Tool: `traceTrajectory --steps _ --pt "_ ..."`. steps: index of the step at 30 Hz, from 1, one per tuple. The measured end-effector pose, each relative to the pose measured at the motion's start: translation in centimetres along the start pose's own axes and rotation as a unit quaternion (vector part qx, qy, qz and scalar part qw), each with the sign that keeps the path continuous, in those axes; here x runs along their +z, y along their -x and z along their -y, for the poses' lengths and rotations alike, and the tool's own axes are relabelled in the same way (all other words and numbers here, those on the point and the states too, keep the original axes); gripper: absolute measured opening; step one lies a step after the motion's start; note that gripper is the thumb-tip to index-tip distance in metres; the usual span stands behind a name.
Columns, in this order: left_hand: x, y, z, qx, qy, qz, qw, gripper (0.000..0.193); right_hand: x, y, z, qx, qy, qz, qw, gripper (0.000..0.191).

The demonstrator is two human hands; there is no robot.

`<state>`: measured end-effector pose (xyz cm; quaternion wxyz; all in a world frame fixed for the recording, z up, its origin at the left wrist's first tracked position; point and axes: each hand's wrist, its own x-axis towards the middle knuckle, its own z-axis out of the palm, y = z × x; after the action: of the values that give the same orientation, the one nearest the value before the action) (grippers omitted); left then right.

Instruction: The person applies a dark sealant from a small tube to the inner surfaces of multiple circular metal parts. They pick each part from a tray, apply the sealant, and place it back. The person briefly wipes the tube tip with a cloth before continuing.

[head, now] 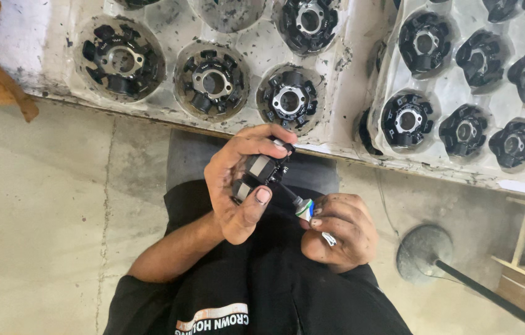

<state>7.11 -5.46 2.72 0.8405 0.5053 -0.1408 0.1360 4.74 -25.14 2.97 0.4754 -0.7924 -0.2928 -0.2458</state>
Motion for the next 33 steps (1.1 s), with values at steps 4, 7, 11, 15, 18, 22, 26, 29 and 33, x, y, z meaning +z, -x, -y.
traceTrajectory --steps 4,7,11,15,18,22,26,29,33 --pt "0.4 0.4 0.8 -0.03 0.12 -0.031 0.992 0.041 0.0 -0.2 -0.1 -0.003 -0.002 -0.005 1.0 0.028" --pt "0.8 0.7 1.6 -0.064 0.258 -0.068 0.962 0.042 -0.2 -0.3 0.0 -0.007 -0.021 -0.002 1.0 0.031" --pt "1.4 0.9 2.4 -0.103 0.38 -0.136 0.909 0.046 0.1 -0.3 0.3 0.017 -0.018 -0.002 1.0 0.03" --pt "1.7 1.0 2.5 -0.145 0.452 -0.164 0.865 0.05 1.5 0.4 -0.1 0.044 -0.037 -0.082 0.995 0.029" --pt "1.9 1.0 2.2 -0.176 0.468 -0.179 0.847 0.055 2.3 1.0 -0.9 0.086 -0.146 -0.153 0.974 0.031" --pt "2.0 1.0 1.6 -0.197 0.484 -0.204 0.828 0.057 2.3 1.5 -1.6 0.113 -0.264 -0.184 0.94 0.034" --pt "2.1 1.1 1.1 -0.208 0.491 -0.208 0.82 0.058 2.1 1.2 -1.3 0.082 -0.185 -0.139 0.969 0.04" --pt "2.1 1.2 1.0 -0.214 0.496 -0.2 0.817 0.058 1.5 0.6 -0.5 0.05 -0.074 -0.109 0.99 0.041" --pt "2.1 1.2 1.1 -0.215 0.506 -0.184 0.815 0.057 0.1 0.0 0.3 0.047 -0.042 -0.018 0.998 0.034"
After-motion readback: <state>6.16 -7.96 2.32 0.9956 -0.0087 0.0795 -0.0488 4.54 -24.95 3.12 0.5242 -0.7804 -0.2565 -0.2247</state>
